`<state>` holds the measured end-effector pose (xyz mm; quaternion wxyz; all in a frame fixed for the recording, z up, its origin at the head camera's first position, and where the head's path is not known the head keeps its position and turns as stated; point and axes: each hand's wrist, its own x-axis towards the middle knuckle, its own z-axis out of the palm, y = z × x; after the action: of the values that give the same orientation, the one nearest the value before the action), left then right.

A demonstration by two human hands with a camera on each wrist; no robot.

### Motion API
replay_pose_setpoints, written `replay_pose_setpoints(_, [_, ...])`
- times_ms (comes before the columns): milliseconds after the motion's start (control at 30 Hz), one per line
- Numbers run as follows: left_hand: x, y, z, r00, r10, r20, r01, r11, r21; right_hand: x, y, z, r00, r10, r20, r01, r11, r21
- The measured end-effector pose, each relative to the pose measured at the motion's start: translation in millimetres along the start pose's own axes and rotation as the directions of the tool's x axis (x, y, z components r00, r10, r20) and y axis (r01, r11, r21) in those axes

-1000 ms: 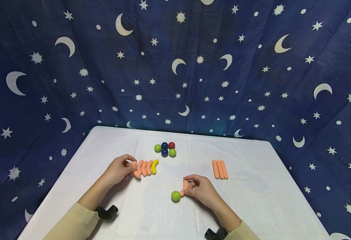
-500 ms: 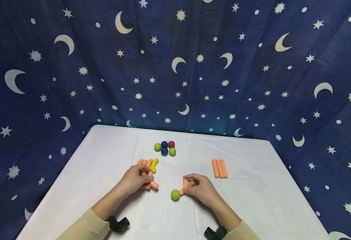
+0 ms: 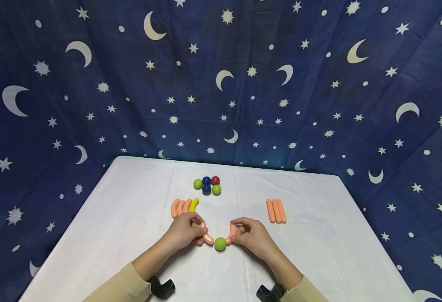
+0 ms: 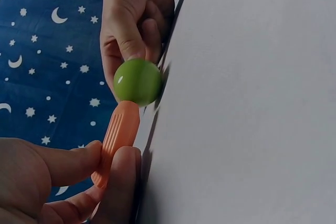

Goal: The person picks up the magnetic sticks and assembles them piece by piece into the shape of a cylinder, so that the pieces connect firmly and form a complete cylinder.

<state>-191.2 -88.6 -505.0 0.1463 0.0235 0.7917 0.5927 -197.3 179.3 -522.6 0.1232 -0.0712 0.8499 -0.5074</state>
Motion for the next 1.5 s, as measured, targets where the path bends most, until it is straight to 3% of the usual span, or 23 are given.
replay_pose_setpoints(233, [-1.8,1.9,3.7,1.0,0.008,-0.007,-0.007,0.999,0.039,0.2,-0.1,-0.8,1.0,0.0,-0.003,0.0,1.0,0.004])
replay_pose_setpoints(633, [-3.2,-2.2,-0.1,0.996,0.068,0.057,-0.073,0.993,0.094,-0.3,0.9,0.8,1.0,0.011,0.004,-0.011,1.0,0.019])
replay_pose_setpoints(833, [-4.6,-1.4,-1.6,0.996,0.065,0.053,-0.072,0.986,0.15,-1.0,-0.9,1.2,1.0,0.003,0.013,-0.003,1.0,0.016])
replay_pose_setpoints(1233, [-4.6,-1.8,-2.9,0.997,0.055,0.051,-0.062,0.984,0.167,2.1,-5.9,-5.8,0.999,0.037,0.036,-0.039,0.997,0.065])
replay_pose_setpoints(1500, [-4.1,-4.7,-2.7,0.995,0.084,0.056,-0.093,0.977,0.191,12.8,-14.6,-12.4,0.999,0.007,-0.043,-0.006,1.0,0.023])
